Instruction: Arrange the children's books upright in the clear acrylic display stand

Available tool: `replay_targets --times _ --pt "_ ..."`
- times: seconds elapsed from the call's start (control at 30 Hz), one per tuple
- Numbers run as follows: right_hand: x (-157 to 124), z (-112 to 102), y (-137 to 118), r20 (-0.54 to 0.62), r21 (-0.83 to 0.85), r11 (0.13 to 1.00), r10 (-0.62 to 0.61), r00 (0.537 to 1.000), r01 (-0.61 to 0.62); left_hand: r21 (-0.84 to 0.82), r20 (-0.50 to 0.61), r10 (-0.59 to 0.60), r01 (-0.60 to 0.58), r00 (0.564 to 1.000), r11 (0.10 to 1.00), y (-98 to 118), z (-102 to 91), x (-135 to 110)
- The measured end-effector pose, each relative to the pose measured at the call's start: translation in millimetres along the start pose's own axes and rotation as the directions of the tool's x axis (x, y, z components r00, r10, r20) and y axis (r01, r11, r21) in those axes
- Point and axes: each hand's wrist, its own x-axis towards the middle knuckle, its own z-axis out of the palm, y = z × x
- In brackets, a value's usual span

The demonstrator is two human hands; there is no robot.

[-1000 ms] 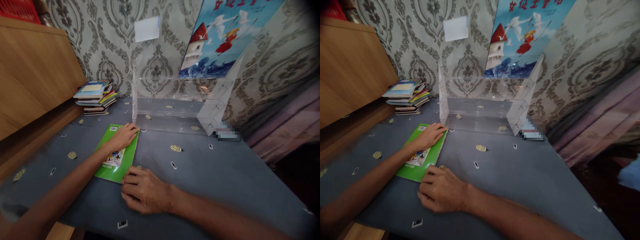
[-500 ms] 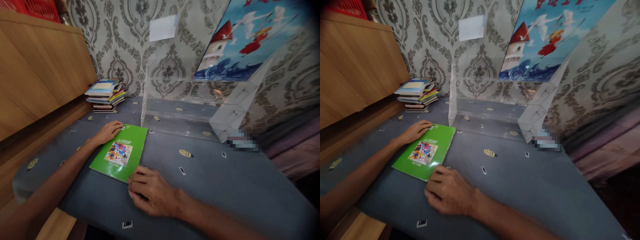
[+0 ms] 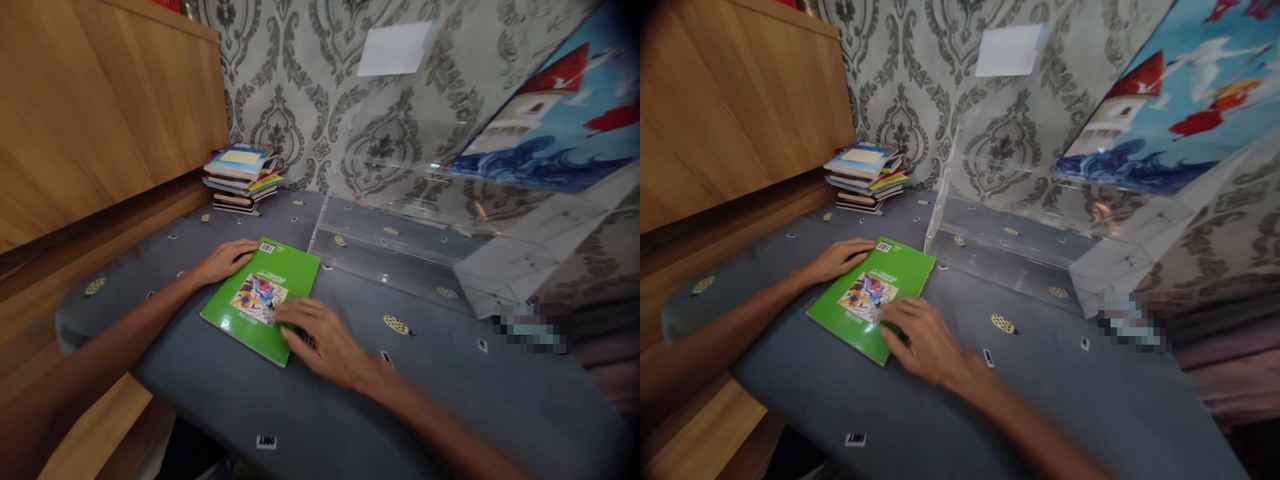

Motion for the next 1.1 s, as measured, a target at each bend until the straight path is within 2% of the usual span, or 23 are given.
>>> replay_targets --times 0.13,0.27,0.37,0.43,0.67,0.8,0.93,1.1 --pt "42 6 39 0.096 -0.093 0.992 0.094 0.991 -0.085 -0.002 -0.034 0.01 -0.011 0.999 1.0 0 1.9 -4" --pt "97 21 75 0.124 -0.23 0.956 0.214 0.969 -0.182 0.011 -0.061 0.016 -0.015 0.998 1.0 -1 3.5 -4" --pt "130 29 91 0.131 -0.296 0.924 0.292 0.947 -0.244 0.021 -0.065 0.01 -0.009 0.998 1.0 -1 3.4 -4" --pt "141 32 97 0.12 -0.326 0.91 0.308 0.944 -0.256 0.018 -0.061 0.007 -0.006 0.998 1.0 -1 2.7 -3" --pt "140 38 109 0.09 -0.354 0.914 0.244 0.965 -0.198 0.027 0.006 0.009 -0.009 1.0 1.0 3 -4.3 -3" --pt "138 41 112 0.076 -0.349 0.918 0.225 0.971 -0.186 0.036 0.049 -0.01 0.008 0.999 0.999 10 -11.3 -14" --pt "138 44 116 0.055 -0.333 0.925 0.214 0.975 -0.184 0.013 0.07 -0.016 0.015 0.997 1.0 20 -21.4 -43" --pt "138 46 121 0.045 -0.31 0.933 0.207 0.977 -0.183 -0.033 0.046 -0.039 0.04 0.998 0.999 49 -37.7 -97"
